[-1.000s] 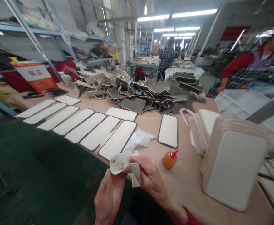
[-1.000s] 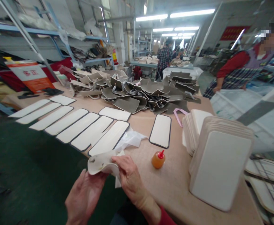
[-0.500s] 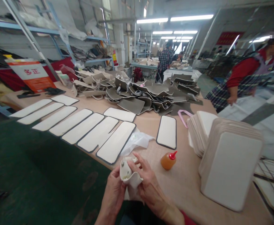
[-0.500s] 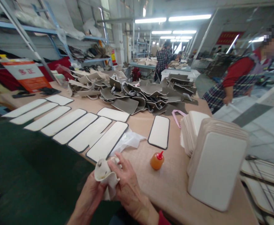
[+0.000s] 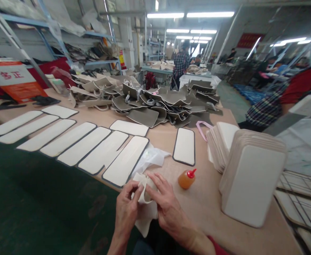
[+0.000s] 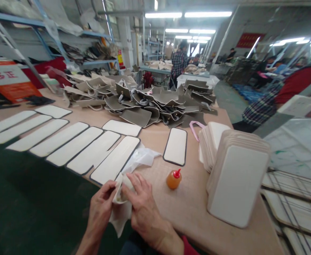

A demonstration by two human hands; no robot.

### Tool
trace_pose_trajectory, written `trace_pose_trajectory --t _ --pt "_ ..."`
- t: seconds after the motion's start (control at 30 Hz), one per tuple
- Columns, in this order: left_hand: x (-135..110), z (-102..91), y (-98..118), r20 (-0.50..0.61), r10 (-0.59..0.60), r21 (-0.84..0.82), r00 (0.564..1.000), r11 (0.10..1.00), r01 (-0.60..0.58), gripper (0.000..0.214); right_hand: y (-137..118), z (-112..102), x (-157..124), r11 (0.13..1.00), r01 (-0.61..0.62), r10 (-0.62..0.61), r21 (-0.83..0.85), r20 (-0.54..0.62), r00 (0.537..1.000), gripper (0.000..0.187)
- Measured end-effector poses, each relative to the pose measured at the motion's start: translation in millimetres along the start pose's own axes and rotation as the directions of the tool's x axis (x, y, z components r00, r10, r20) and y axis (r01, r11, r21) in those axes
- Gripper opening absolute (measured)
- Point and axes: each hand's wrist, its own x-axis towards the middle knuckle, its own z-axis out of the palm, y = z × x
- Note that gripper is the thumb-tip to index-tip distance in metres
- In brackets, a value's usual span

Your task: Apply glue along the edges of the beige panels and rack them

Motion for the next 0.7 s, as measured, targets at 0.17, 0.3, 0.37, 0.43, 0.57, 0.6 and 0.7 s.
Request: trace_pose_trajectory --t 0.17,0.3,0.37,0.43,0.57,0.6,0.7 --pt "10.4 -4.5 -8.9 -0.07 -0.009 -0.023 0.997 1.0 0.008 0.015 -5.3 -22.1 -4.2 0.771 -0.112 0.197 0.627 -0.066 0.978 0.042" --pt "17.4 -5.9 -20.2 -0.024 -0.143 -0.266 0.989 0.955 0.131 0.025 3.3 -26.6 -8.3 0.216 -0.148 0.385 0.965 0.055 0.921 0.028" --pt "17.0 0.6 -23.5 0.064 -0.169 -0.308 0.984 0.934 0.18 0.027 9.1 -25.8 -7.2 0.114 -0.162 0.404 0.98 0.104 0.909 0.03" --pt "15.1 9.3 -24.9 0.107 -0.171 -0.298 0.98 0.934 0.195 0.028 13.3 -24.6 -5.9 0.076 -0.163 0.437 0.984 0.114 0.892 0.032" --pt "13.4 21.1 -28.0 0.12 -0.166 -0.274 0.979 0.942 0.194 0.033 22.5 -28.0 -20.5 0.252 -0.166 0.552 0.953 -0.001 0.834 0.024" --pt "13.9 22.3 -30.1 0.11 -0.174 -0.288 0.979 0.937 0.199 0.034 27.7 -30.5 -30.3 0.375 -0.186 0.58 0.908 -0.073 0.811 0.022" --pt "17.8 25.4 -40.8 0.059 -0.221 -0.357 0.973 0.906 0.227 0.035 54.5 -38.3 -69.8 0.697 -0.317 0.627 0.643 -0.332 0.705 0.027"
